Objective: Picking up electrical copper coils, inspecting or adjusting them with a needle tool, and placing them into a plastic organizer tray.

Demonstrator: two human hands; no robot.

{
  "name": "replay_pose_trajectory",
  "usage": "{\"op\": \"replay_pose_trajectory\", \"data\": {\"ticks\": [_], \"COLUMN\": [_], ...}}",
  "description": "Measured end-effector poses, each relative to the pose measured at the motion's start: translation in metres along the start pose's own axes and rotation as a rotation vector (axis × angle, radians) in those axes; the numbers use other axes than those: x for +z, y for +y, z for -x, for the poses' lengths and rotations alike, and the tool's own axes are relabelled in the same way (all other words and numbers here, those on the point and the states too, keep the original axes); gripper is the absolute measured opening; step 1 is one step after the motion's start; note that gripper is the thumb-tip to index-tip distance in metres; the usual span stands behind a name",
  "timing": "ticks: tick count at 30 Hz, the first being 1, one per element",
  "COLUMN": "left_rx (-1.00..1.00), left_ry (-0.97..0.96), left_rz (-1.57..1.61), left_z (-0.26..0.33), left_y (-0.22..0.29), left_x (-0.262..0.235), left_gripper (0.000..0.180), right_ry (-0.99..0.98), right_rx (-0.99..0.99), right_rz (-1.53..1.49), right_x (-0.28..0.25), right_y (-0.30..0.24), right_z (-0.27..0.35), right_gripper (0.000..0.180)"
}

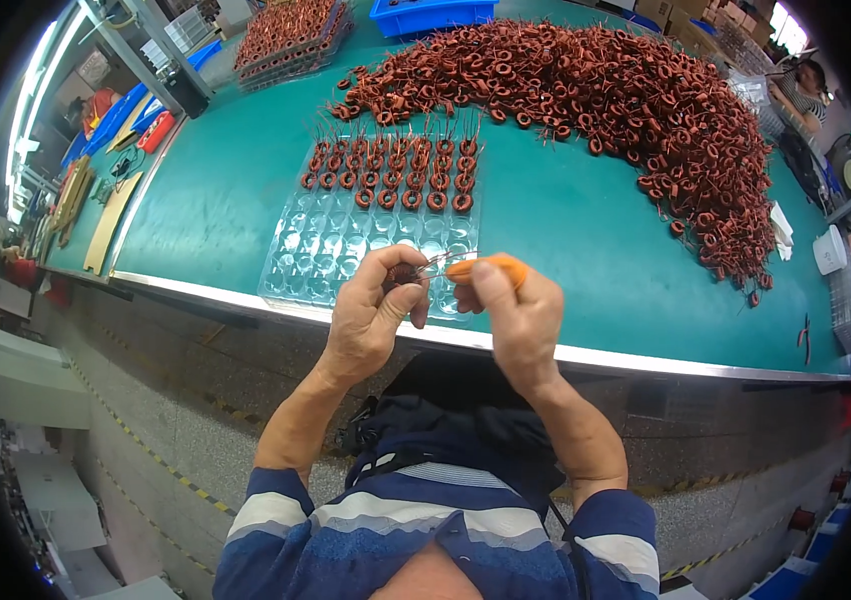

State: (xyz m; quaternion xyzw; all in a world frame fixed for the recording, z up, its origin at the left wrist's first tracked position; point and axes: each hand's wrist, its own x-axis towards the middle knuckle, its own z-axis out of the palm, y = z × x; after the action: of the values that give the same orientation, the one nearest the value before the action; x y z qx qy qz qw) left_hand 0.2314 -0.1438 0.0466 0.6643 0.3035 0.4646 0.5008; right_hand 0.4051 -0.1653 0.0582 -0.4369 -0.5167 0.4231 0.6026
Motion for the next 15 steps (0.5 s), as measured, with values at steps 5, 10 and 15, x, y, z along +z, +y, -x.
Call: {"op": "replay_pose_trajectory", "data": {"ticks": [5, 10, 15], "left_rx": [-0.011, -0.109, -0.203], "left_ry": [-0.02, -0.08, -0.092], "left_rz": [0.044, 0.253, 0.22], "left_z": [-0.002, -0.003, -0.005], "left_y": [-0.006, -0.009, -0.02], "left_x": [0.001, -0.004, -0.006], "left_gripper": [0.026, 0.033, 0.035], "right_ry": [-0.039, -0.035, -0.117], "right_rx": [0.336, 0.055, 0.225], "right_rz": [-0.463, -0.127, -0.203], "right_x": [-0.008, -0.006, -0.014], "right_y": [0.019, 0.026, 0.032], "right_z": [-0.008, -0.011, -0.011], "right_gripper": [0.028, 0.034, 0.026]}}
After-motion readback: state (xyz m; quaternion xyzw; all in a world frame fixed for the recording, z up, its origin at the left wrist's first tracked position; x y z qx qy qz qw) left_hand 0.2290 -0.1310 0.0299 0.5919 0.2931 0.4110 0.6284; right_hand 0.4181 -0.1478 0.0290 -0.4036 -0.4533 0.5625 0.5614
